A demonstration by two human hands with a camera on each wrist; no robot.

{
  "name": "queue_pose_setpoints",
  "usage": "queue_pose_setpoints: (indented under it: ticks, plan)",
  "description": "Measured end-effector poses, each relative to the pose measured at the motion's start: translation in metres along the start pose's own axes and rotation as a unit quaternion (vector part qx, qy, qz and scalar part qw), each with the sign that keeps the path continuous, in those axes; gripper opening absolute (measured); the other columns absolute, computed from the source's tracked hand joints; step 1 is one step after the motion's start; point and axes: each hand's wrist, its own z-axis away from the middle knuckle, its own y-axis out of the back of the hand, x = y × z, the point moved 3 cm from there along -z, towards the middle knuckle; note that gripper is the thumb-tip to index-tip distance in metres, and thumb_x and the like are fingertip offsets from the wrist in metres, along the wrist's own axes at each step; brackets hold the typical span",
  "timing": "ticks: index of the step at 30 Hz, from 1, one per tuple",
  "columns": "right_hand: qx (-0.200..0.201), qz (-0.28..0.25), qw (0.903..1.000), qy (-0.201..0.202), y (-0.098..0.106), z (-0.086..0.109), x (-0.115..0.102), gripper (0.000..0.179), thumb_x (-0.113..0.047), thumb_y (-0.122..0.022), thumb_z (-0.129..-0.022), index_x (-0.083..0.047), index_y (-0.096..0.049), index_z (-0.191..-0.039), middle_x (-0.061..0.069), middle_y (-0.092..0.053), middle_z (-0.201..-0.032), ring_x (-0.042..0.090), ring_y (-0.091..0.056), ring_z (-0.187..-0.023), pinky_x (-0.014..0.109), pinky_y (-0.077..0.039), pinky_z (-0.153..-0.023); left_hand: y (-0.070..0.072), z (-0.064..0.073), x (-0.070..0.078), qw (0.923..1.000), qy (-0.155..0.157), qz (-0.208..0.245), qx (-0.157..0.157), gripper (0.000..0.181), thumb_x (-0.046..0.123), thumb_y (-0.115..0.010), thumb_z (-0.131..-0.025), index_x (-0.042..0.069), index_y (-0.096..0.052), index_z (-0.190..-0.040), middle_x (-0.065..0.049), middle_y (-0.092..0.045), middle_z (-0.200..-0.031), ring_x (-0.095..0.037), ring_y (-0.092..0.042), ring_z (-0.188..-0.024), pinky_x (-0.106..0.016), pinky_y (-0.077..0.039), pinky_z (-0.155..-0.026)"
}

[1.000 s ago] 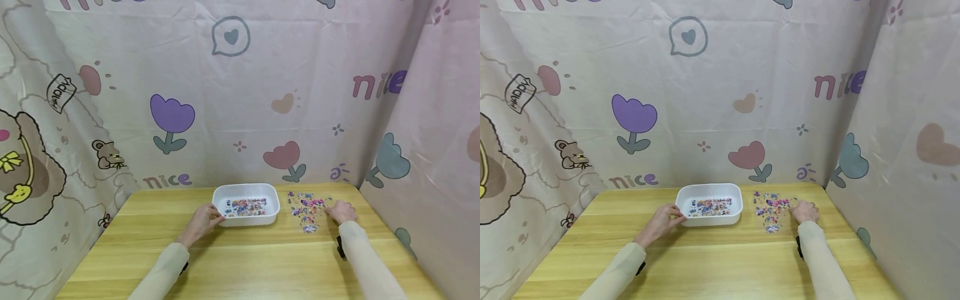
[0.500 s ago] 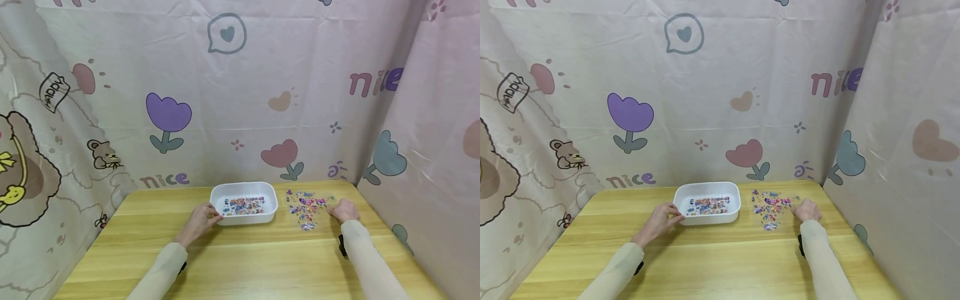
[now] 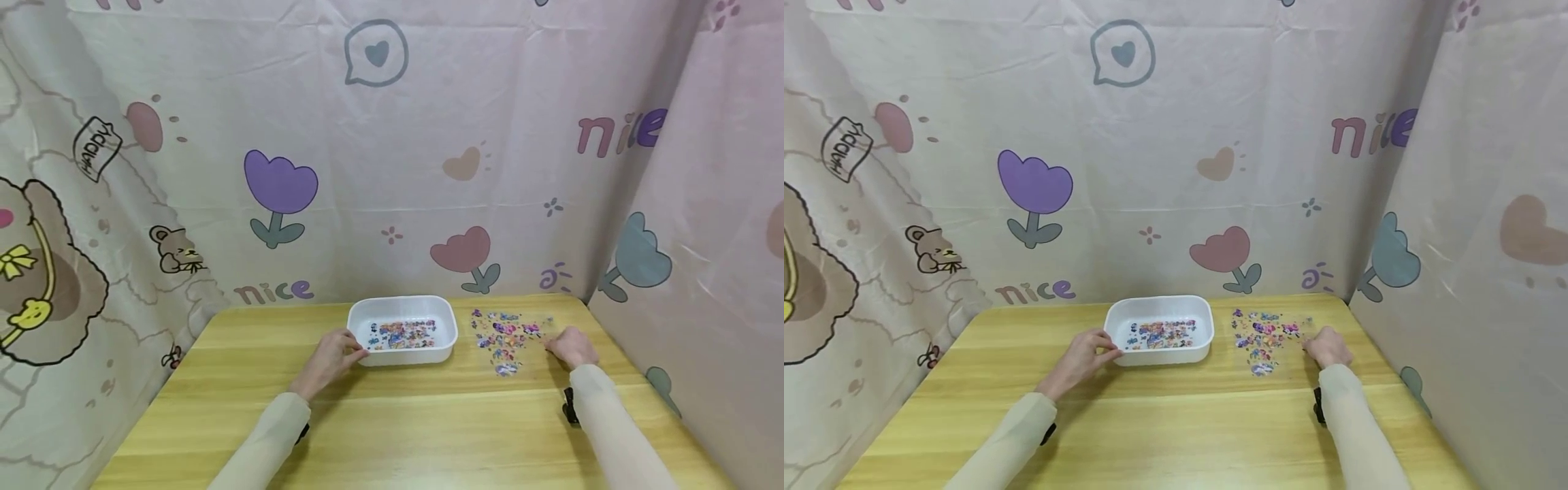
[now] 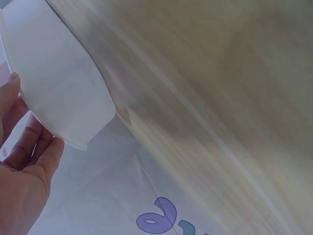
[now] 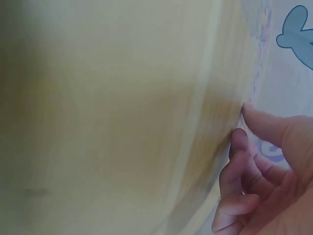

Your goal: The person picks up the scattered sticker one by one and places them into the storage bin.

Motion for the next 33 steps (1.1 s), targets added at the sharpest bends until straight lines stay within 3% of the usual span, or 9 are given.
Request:
queue_pose_setpoints:
  ticks: [2, 5, 8, 10, 12, 20, 29, 33]
  plan:
    - [-0.002, -0.008, 0.9999, 0.011, 0.003, 0.002, 0.004, 0.034, -0.027, -0.053, -0.094, -0.005, -0.056, -0.069, 0.007, -0.049, -0.065, 0.019, -0.043, -0.06, 0.032, -0.036, -0.053, 0.0, -0.001, 0.001, 1.0, -0.002, 0.0, 0.0, 0.008, 0.019, -0.081, -0.08, 0.012, -0.078, -0.083, 0.001, -0.068, -0.088, -0.013, -0.057, -0.084, -0.036, -0.053, -0.082]
    - [0.011, -0.016, 0.9997, 0.018, 0.012, 0.005, 0.006, 0.032, -0.023, -0.044, -0.095, -0.006, -0.054, -0.07, 0.009, -0.051, -0.068, 0.021, -0.045, -0.062, 0.033, -0.036, -0.053, -0.001, -0.001, 0.001, 1.0, -0.001, 0.0, 0.0, 0.008, 0.019, -0.081, -0.079, 0.012, -0.078, -0.082, 0.001, -0.067, -0.087, -0.012, -0.057, -0.083, -0.035, -0.053, -0.081]
    - [0.058, -0.025, 0.9978, 0.023, 0.023, 0.008, 0.005, 0.032, -0.021, -0.044, -0.095, 0.001, -0.067, -0.094, 0.024, -0.065, -0.094, 0.035, -0.058, -0.076, 0.04, -0.041, -0.057, 0.0, -0.001, 0.001, 1.0, -0.004, 0.001, 0.0, 0.008, 0.018, -0.081, -0.079, 0.012, -0.078, -0.082, 0.001, -0.068, -0.087, -0.013, -0.057, -0.083, -0.036, -0.053, -0.081]
    - [0.094, -0.027, 0.995, 0.024, 0.03, 0.009, 0.003, 0.035, -0.021, -0.045, -0.095, -0.001, -0.067, -0.112, 0.029, -0.064, -0.113, 0.045, -0.06, -0.089, 0.046, -0.044, -0.061, 0.0, -0.001, 0.001, 1.0, -0.006, 0.005, 0.002, 0.008, 0.017, -0.081, -0.079, 0.011, -0.078, -0.083, 0.0, -0.068, -0.087, -0.015, -0.058, -0.084, -0.037, -0.053, -0.082]
    - [0.119, -0.028, 0.9922, 0.026, 0.035, 0.009, 0.001, 0.036, -0.02, -0.047, -0.095, -0.001, -0.065, -0.12, 0.031, -0.061, -0.121, 0.049, -0.06, -0.097, 0.05, -0.045, -0.065, 0.001, -0.001, 0.001, 1.0, -0.006, 0.007, 0.002, 0.008, 0.017, -0.081, -0.079, 0.011, -0.078, -0.083, -0.001, -0.068, -0.087, -0.016, -0.058, -0.084, -0.037, -0.052, -0.082]
    - [0.172, -0.05, 0.9832, 0.036, 0.045, 0.011, -0.006, 0.036, -0.022, -0.049, -0.098, 0.0, -0.064, -0.122, 0.026, -0.066, -0.117, 0.045, -0.061, -0.098, 0.051, -0.047, -0.072, 0.0, 0.0, 0.0, 1.0, -0.003, 0.005, 0.001, 0.009, 0.019, -0.081, -0.08, 0.011, -0.078, -0.083, 0.0, -0.068, -0.088, -0.014, -0.056, -0.084, -0.037, -0.052, -0.082]
    - [0.195, -0.08, 0.9755, 0.061, 0.051, 0.02, -0.027, 0.038, -0.035, -0.052, -0.099, -0.008, -0.069, -0.119, 0.017, -0.072, -0.11, 0.038, -0.063, -0.096, 0.036, -0.039, -0.063, 0.0, -0.001, 0.001, 1.0, 0.003, 0.002, 0.0, 0.008, 0.019, -0.081, -0.08, 0.012, -0.078, -0.082, 0.0, -0.068, -0.087, -0.013, -0.057, -0.084, -0.036, -0.052, -0.082]
    - [0.183, -0.108, 0.9741, 0.077, 0.052, 0.023, -0.04, 0.038, -0.036, -0.055, -0.098, -0.007, -0.071, -0.117, 0.016, -0.073, -0.107, 0.031, -0.067, -0.088, 0.031, -0.043, -0.062, 0.0, 0.0, 0.001, 1.0, -0.002, 0.002, 0.0, 0.007, 0.019, -0.08, -0.08, 0.012, -0.078, -0.082, 0.0, -0.068, -0.088, -0.013, -0.057, -0.084, -0.037, -0.052, -0.082]
